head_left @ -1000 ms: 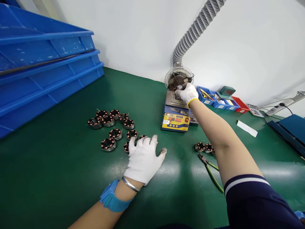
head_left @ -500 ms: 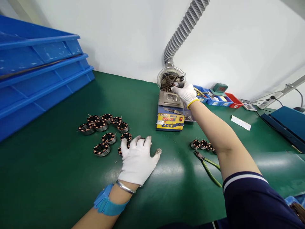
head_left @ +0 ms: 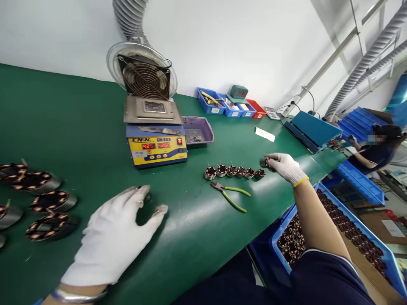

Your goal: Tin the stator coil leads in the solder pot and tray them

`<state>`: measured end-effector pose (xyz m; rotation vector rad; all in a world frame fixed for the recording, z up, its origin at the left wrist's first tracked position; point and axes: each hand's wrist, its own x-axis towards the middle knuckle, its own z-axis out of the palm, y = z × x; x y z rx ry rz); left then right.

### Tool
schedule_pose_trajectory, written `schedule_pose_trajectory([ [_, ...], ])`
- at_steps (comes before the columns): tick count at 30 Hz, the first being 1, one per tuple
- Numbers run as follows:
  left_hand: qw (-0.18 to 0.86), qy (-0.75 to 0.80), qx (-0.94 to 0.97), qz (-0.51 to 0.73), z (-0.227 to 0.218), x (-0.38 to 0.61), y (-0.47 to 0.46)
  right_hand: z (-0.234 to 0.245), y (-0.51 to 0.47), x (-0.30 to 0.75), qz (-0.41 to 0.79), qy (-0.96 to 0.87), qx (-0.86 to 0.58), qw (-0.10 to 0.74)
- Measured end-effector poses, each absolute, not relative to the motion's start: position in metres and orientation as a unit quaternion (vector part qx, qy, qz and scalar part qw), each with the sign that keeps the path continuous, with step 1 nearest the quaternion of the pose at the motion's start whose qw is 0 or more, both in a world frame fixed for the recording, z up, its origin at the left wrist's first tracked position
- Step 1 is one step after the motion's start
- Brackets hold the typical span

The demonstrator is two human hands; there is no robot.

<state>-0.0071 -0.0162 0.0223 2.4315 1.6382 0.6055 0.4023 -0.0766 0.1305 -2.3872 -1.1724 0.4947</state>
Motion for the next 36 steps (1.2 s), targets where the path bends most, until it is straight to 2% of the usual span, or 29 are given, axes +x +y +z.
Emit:
schedule_pose_trajectory([
  [2,0.09,0.583,0.782,0.199,0.028,-0.005,-0.018,0.118,-0.098,0.421,0.177,-0.4,-0.892,0.113],
  [5,0.11,0.633,0.741,0.194,0.032,-0.003,-0.016,0.092,-0.113,0.434,0.215,-0.405,-0.888,0.023],
  [9,0.132,0.649,0.734,0.15,0.028,0.0,-0.01,0.071,-0.112,0.431,0.175,-0.42,-0.891,-0.013],
  [13,0.102,0.65,0.74,0.14,0.016,0.002,0.003,0.081,-0.1,0.393,0.041,-0.448,-0.893,-0.031],
  [15,0.09,0.651,0.738,0.151,0.009,0.0,0.008,0.089,-0.092,0.354,0.015,-0.501,-0.865,0.026],
  [16,0.092,0.651,0.737,0.158,0.007,-0.001,0.01,0.09,-0.088,0.33,0.048,-0.545,-0.835,0.065],
  [19,0.127,0.641,0.732,0.193,0.004,-0.005,0.006,0.075,-0.07,0.254,0.291,-0.642,-0.696,0.139],
  [21,0.154,0.615,0.739,0.228,0.003,-0.007,0.0,0.055,-0.052,0.212,0.418,-0.638,-0.617,0.194],
  [26,0.159,0.546,0.761,0.312,0.001,-0.009,-0.01,0.013,-0.012,0.154,0.568,-0.541,-0.52,0.338],
  [30,0.205,0.56,0.717,0.36,-0.001,-0.01,-0.006,0.006,-0.011,0.141,0.554,-0.496,-0.519,0.422],
  [33,0.222,0.563,0.723,0.334,-0.005,-0.011,-0.002,0.007,-0.016,0.142,0.518,-0.519,-0.526,0.431],
  [36,0.208,0.531,0.748,0.34,-0.007,-0.012,-0.001,0.009,-0.017,0.147,0.425,-0.592,-0.526,0.439],
])
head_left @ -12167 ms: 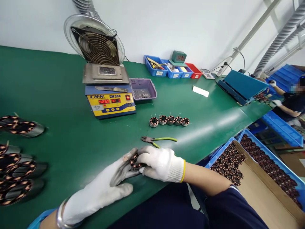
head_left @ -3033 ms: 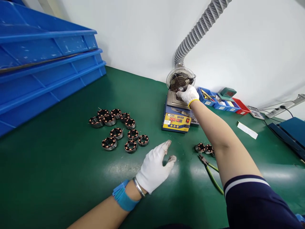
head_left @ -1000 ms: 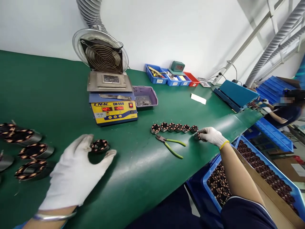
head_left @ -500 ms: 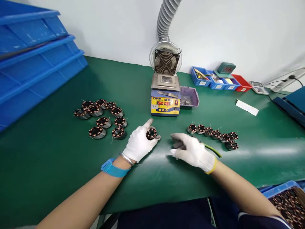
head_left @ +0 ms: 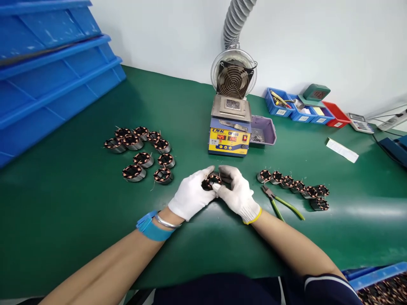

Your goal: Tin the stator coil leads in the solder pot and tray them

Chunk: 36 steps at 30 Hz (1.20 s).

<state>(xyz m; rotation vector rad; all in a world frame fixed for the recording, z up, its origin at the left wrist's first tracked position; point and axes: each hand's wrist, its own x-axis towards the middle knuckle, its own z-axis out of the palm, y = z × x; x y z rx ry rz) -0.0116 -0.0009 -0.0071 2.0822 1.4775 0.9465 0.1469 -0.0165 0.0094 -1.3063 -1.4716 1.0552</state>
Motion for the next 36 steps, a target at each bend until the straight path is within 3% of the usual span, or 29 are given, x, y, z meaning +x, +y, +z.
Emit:
schedule_pose_trajectory([
  [4,0.188,0.516,0.77,0.324,-0.003,-0.01,-0.004,0.009,-0.013,0.153,0.34,-0.648,-0.494,0.471],
  [11,0.201,0.565,0.727,0.335,0.002,-0.009,-0.008,0.002,-0.005,0.162,0.499,-0.453,-0.534,0.511],
  [17,0.221,0.513,0.746,0.364,0.004,-0.005,-0.012,0.005,-0.01,0.146,0.561,-0.498,-0.479,0.456],
  [22,0.249,0.529,0.723,0.368,0.003,-0.001,-0.011,0.001,-0.016,0.139,0.526,-0.508,-0.477,0.487],
  [28,0.228,0.553,0.734,0.321,0.003,-0.01,-0.008,-0.001,-0.021,0.148,0.362,-0.599,-0.538,0.47],
  [36,0.54,0.482,0.643,0.25,0.033,-0.027,-0.003,0.004,-0.015,0.151,0.461,-0.522,-0.509,0.506],
])
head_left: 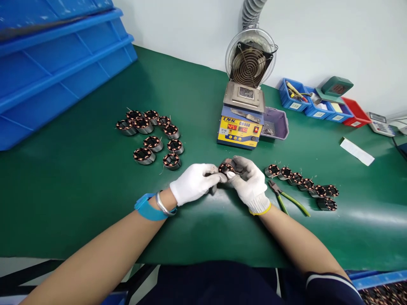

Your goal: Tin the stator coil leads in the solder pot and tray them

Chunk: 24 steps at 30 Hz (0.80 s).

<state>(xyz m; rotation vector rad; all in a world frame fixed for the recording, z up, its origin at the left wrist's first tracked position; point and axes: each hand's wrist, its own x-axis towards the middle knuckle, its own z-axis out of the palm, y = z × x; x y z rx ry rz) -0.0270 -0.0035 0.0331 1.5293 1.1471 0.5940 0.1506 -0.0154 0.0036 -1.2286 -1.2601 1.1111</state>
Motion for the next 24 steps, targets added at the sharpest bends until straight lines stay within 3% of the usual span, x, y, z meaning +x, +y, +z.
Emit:
schedule_pose_trajectory([
  [3,0.653,0.425,0.57,0.262,0.048,-0.044,-0.006,0.011,-0.014,0.15,0.494,-0.488,-0.502,0.516],
  [5,0.676,0.394,0.533,0.324,0.053,-0.054,-0.006,0.014,-0.014,0.149,0.497,-0.472,-0.508,0.522],
  [8,0.589,0.448,0.522,0.424,0.05,-0.054,-0.005,0.017,-0.016,0.148,0.495,-0.468,-0.512,0.523],
  [13,0.462,0.512,0.634,0.35,0.043,-0.026,-0.014,0.013,-0.019,0.147,0.494,-0.495,-0.495,0.515],
  [18,0.506,0.491,0.562,0.433,0.049,-0.032,-0.023,0.016,-0.015,0.147,0.495,-0.478,-0.508,0.518],
  [21,0.463,0.521,0.499,0.516,0.046,-0.038,-0.02,0.02,-0.014,0.147,0.495,-0.461,-0.514,0.527],
  [24,0.447,0.527,0.585,0.424,0.043,-0.03,-0.018,0.023,-0.015,0.146,0.503,-0.462,-0.509,0.523],
])
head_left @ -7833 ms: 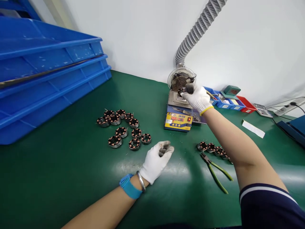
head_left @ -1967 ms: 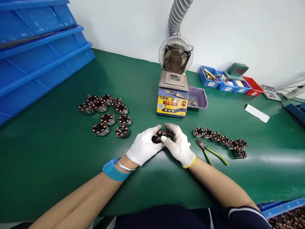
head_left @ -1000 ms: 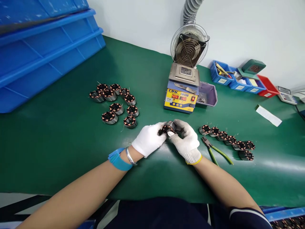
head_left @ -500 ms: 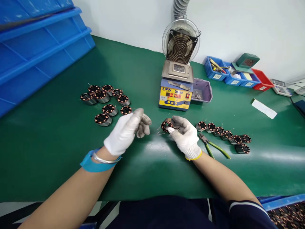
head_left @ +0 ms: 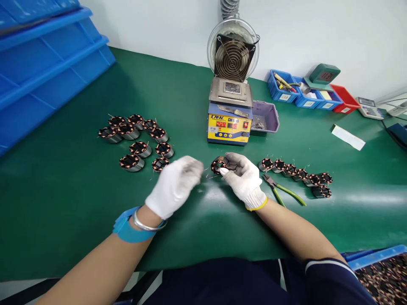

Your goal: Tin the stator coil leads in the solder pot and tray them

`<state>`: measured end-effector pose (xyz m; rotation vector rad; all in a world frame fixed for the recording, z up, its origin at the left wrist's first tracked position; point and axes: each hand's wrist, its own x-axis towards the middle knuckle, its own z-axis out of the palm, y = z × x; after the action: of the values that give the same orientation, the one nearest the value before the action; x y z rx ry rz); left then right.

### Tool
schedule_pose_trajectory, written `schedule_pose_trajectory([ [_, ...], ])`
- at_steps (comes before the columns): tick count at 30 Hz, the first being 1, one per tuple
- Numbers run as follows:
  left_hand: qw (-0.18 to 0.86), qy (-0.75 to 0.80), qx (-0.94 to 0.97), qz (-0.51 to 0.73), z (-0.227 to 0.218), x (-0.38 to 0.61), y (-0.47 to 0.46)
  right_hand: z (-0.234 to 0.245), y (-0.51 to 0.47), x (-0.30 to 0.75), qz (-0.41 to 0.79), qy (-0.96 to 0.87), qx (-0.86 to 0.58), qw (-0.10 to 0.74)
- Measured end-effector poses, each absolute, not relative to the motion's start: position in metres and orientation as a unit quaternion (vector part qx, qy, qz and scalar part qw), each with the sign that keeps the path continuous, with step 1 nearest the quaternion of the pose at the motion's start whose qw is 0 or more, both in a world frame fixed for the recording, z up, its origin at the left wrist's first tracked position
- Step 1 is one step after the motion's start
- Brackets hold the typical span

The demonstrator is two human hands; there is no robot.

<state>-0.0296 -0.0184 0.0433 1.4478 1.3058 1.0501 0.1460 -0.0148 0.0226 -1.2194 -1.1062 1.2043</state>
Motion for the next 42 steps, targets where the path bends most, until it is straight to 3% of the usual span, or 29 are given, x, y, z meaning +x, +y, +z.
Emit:
schedule_pose_trajectory([
  [5,0.449,0.506,0.644,0.356,0.051,-0.023,-0.03,0.023,-0.017,0.146,0.505,-0.468,-0.507,0.518],
  [8,0.521,0.481,0.558,0.43,0.053,-0.034,-0.032,0.023,-0.015,0.148,0.499,-0.458,-0.515,0.525],
  [11,0.495,0.485,0.522,0.497,0.049,-0.038,-0.026,0.023,-0.014,0.15,0.496,-0.454,-0.522,0.525],
  [17,0.423,0.527,0.664,0.321,0.047,-0.017,-0.026,0.019,-0.018,0.149,0.487,-0.479,-0.519,0.513],
  [21,0.436,0.523,0.592,0.431,0.05,-0.022,-0.034,0.027,-0.009,0.158,0.424,-0.523,-0.533,0.512],
  [24,0.412,0.529,0.566,0.48,0.044,-0.025,-0.035,0.056,0.024,0.174,0.294,-0.602,-0.538,0.511],
  [27,0.384,0.49,0.665,0.413,0.032,-0.019,-0.031,0.101,0.082,0.19,0.103,-0.703,-0.563,0.422],
  [32,0.334,0.468,0.783,0.238,0.019,-0.007,-0.026,0.156,0.18,0.19,-0.132,-0.772,-0.601,0.159],
  [42,0.284,0.477,0.813,0.177,0.019,-0.011,-0.021,0.148,0.225,0.164,-0.185,-0.791,-0.583,0.016],
])
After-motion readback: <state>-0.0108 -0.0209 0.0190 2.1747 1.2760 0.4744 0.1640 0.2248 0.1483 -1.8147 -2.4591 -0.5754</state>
